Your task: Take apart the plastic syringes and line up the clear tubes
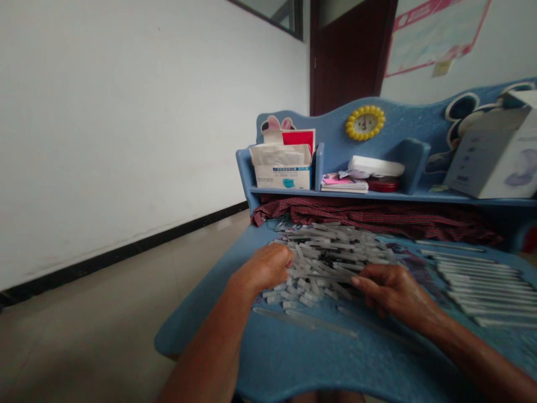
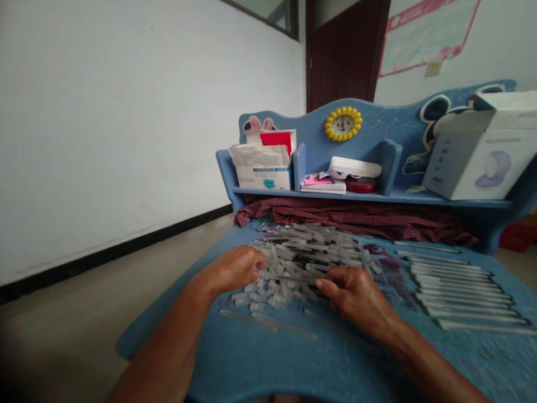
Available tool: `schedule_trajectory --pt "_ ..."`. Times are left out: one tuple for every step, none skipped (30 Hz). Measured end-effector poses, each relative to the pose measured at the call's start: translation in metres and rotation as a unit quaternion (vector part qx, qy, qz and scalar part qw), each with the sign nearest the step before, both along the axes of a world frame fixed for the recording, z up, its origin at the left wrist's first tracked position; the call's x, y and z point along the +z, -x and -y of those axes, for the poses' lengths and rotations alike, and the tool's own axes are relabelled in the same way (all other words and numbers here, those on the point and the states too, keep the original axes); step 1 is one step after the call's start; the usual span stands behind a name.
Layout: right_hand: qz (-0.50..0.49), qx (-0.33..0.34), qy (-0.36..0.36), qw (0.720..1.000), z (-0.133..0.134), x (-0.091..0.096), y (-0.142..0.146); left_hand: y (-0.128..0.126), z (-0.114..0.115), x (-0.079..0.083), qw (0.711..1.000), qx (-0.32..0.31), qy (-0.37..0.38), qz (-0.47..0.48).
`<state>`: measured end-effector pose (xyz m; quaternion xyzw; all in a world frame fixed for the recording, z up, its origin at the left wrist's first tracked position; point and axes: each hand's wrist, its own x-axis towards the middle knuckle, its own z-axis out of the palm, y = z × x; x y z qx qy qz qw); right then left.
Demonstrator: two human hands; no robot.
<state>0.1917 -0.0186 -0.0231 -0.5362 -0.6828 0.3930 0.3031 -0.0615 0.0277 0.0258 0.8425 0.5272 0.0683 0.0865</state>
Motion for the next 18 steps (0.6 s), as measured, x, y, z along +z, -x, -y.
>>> schedule_trajectory --pt "0.000 0.001 -0.004 1.000 0.000 -0.001 0.001 -0.001 0.000 -0.001 1.000 -0.006 -0.002 -0.007" --pt "0.000 0.002 -0.010 1.000 0.000 -0.002 0.001 -0.001 0.000 -0.001 1.000 -0.012 -0.004 -0.016" --pt "0.002 0.003 -0.016 1.000 0.000 -0.004 0.002 -0.002 0.000 -0.002 1.000 -0.019 -0.007 -0.024" --pt "0.006 0.003 -0.022 1.000 0.000 -0.005 0.002 -0.003 0.000 -0.002 0.999 -0.023 -0.009 -0.029" --pt "0.011 0.003 -0.026 1.000 0.000 -0.006 0.002 -0.003 0.000 -0.002 0.999 -0.025 -0.012 -0.032" --pt "0.016 0.003 -0.029 0.999 0.000 -0.007 0.003 -0.004 0.000 -0.001 0.999 -0.028 -0.013 -0.035" --pt "0.020 0.003 -0.030 0.999 0.000 -0.008 0.003 -0.004 0.001 -0.001 0.999 -0.030 -0.014 -0.037" --pt "0.020 0.002 -0.030 0.999 0.000 -0.008 0.003 -0.004 0.001 0.000 0.999 -0.032 -0.014 -0.038" --pt "0.018 -0.001 -0.028 0.999 0.000 -0.007 0.002 -0.004 0.001 0.000 0.999 -0.035 -0.011 -0.038" --pt "0.015 -0.004 -0.024 1.000 0.000 -0.007 0.002 -0.003 0.001 0.001 0.999 -0.038 -0.007 -0.037" --pt "0.011 -0.008 -0.019 1.000 -0.001 -0.006 0.002 -0.003 0.001 0.002 0.999 -0.042 -0.003 -0.034" --pt "0.008 -0.011 -0.015 1.000 -0.001 -0.005 0.001 -0.002 0.001 0.003 0.999 -0.045 0.002 -0.030" --pt "0.006 -0.013 -0.012 1.000 -0.001 -0.003 0.001 -0.002 0.001 0.004 0.998 -0.049 0.007 -0.026" --pt "0.005 -0.014 -0.011 1.000 -0.001 -0.001 0.000 -0.001 0.002 0.005 0.998 -0.051 0.012 -0.020" --pt "0.004 -0.014 -0.010 1.000 0.000 0.000 0.000 0.000 0.002 0.007 0.998 -0.053 0.015 -0.014" --pt "0.002 -0.014 -0.011 1.000 0.000 0.002 -0.001 0.000 0.002 0.008 0.998 -0.054 0.019 -0.008" --pt "-0.001 -0.014 -0.011 1.000 0.000 0.004 -0.001 0.000 0.002 0.009 0.998 -0.053 0.023 -0.002" --pt "-0.005 -0.015 -0.008 1.000 0.000 0.005 -0.002 0.000 0.002 0.010 0.998 -0.052 0.027 0.005"
